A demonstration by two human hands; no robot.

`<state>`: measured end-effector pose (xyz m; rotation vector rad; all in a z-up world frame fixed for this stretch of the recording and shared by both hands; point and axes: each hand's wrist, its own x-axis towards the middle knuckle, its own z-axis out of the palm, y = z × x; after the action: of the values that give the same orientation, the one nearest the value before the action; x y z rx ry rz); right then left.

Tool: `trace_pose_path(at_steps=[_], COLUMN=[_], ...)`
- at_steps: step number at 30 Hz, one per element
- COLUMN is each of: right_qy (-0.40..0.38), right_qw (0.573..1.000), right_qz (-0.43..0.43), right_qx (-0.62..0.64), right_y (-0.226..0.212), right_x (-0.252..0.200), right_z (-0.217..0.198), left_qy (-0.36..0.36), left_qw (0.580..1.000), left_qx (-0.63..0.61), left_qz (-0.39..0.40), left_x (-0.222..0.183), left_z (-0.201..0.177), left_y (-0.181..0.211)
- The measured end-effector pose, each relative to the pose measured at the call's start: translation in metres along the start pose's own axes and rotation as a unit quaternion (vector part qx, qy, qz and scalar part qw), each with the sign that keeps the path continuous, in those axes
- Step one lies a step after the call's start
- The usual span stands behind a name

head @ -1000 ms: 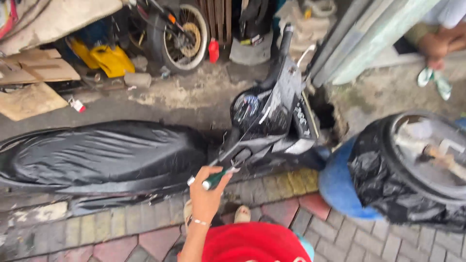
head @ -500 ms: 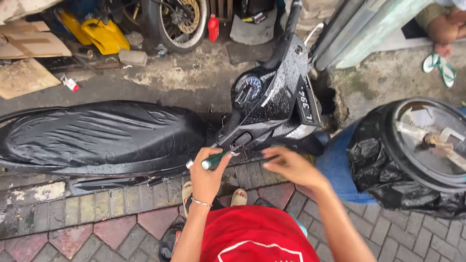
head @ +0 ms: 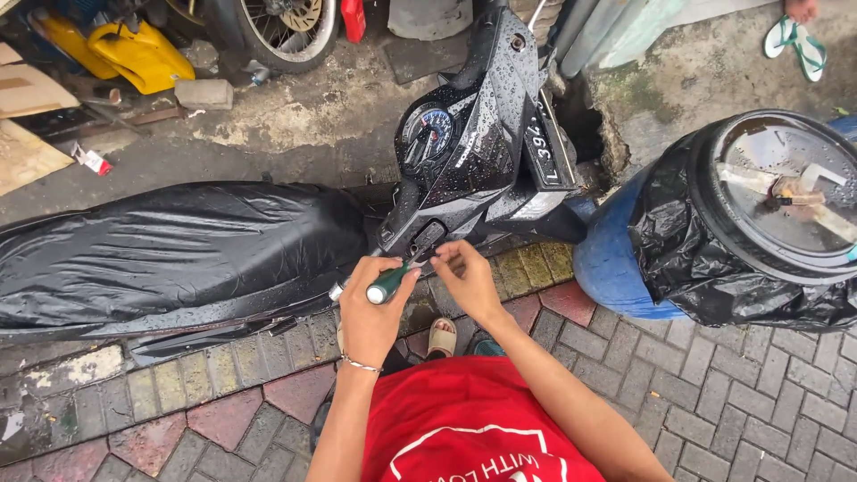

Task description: The person is using a screwdriver to remove screws and disassemble the front plastic panels of a motorcycle.

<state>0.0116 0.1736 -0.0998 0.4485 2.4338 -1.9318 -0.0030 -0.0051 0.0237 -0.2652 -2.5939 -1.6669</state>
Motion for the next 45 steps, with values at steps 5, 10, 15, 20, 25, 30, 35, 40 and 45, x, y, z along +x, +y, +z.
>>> trace_pose_path(at_steps=[5, 10, 15, 20, 25, 30, 35, 40, 45], right_qy=[0.013, 0.029, 0.045, 0.052, 0.050, 0.056, 0.047, 0.034, 0.029], right_qw=[0.971, 0.959, 0.961, 0.963, 0.967, 0.964, 0.960, 0.956, 0.964], right_qz=[-0.167, -0.186, -0.175, -0.179, -0.169, -0.188, -0.209, -0.219, -0.203], right_qx=[-0.169, -0.213, -0.210, -0.195, -0.181, -0.179, -0.180, -0.194, -0.168], right_y=[-0.027, -0.015, -0.025, -0.029, -0.027, -0.018, -0.017, -0.020, -0.015], right_x=[0.009, 0.018, 0.014, 0.013, 0.015, 0.016, 0.019, 0.019, 0.021], right_z=[0.003, 0.006, 0.010, 0.011, 0.010, 0.009, 0.004, 0.001, 0.000], left_qy=[-0.092, -0.124, -0.128, -0.132, -0.121, -0.077, -0.056, -0.122, -0.052], left_qw=[0.994, 0.988, 0.987, 0.986, 0.988, 0.992, 0.994, 0.987, 0.994], left_qx=[-0.044, -0.042, -0.053, -0.063, -0.076, -0.092, -0.094, -0.075, -0.096], left_qz=[0.046, 0.076, 0.083, 0.084, 0.051, 0.027, 0.026, 0.073, 0.028], left_x=[-0.001, 0.002, 0.006, 0.009, 0.008, 0.008, 0.000, -0.015, -0.019], left_z=[-0.011, -0.011, -0.008, -0.010, -0.011, -0.005, -0.006, -0.015, -0.003], left_y=[0.012, 0.007, 0.005, -0.001, 0.009, 0.012, 0.011, 0.013, 0.000])
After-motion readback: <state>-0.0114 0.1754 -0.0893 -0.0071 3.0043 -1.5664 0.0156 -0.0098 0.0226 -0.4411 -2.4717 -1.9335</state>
